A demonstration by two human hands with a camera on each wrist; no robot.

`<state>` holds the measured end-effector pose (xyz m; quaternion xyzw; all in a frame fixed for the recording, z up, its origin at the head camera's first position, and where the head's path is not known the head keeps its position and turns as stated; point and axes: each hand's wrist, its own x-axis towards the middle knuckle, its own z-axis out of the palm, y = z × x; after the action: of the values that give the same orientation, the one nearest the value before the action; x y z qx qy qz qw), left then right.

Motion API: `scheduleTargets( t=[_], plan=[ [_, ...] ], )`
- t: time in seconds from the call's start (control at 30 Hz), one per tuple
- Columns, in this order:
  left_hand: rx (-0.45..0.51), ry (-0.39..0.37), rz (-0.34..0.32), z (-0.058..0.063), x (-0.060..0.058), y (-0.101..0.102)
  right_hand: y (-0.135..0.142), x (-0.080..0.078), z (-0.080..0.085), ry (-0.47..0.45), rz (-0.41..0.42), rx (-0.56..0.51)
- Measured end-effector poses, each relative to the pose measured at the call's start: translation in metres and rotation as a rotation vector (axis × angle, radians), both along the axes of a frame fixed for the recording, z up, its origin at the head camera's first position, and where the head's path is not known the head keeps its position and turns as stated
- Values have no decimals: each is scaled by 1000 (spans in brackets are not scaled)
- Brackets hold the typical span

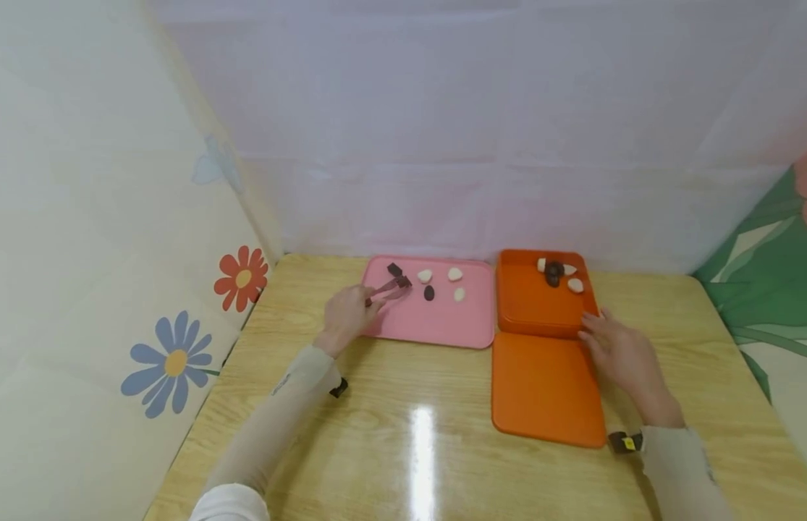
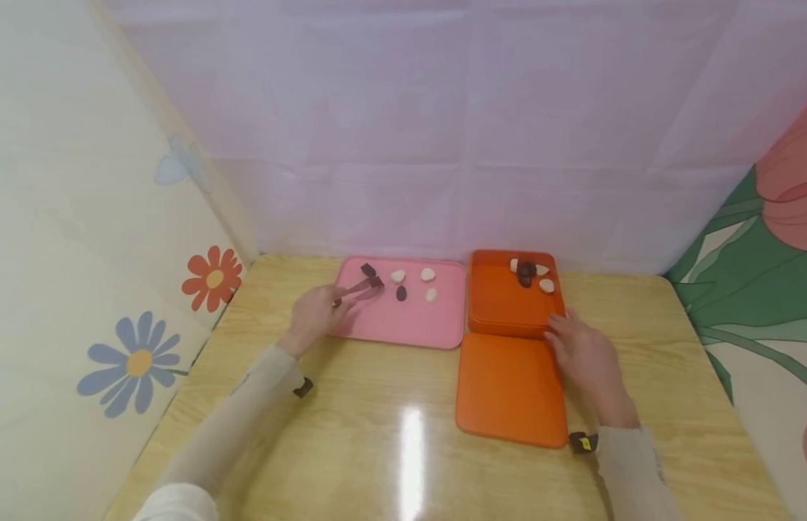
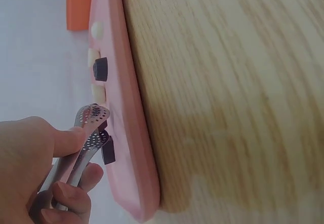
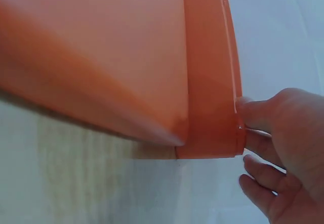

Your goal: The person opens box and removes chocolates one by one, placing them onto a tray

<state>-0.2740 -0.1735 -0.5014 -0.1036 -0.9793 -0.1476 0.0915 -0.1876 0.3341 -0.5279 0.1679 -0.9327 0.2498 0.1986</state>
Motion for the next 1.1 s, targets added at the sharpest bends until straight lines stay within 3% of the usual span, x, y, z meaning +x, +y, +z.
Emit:
scheduleTargets(
  t=[0.27,0.8,1.1],
  plan=[
    [24,4,17,-4,6,-8,-2,-3,-3,77,-3,-1],
    [76,-34,45,0,16,-13,-1,-3,3,29,-16,30],
    [104,-11,19,6,20,-3,-3,-2,3,18,-16,37]
  ],
)
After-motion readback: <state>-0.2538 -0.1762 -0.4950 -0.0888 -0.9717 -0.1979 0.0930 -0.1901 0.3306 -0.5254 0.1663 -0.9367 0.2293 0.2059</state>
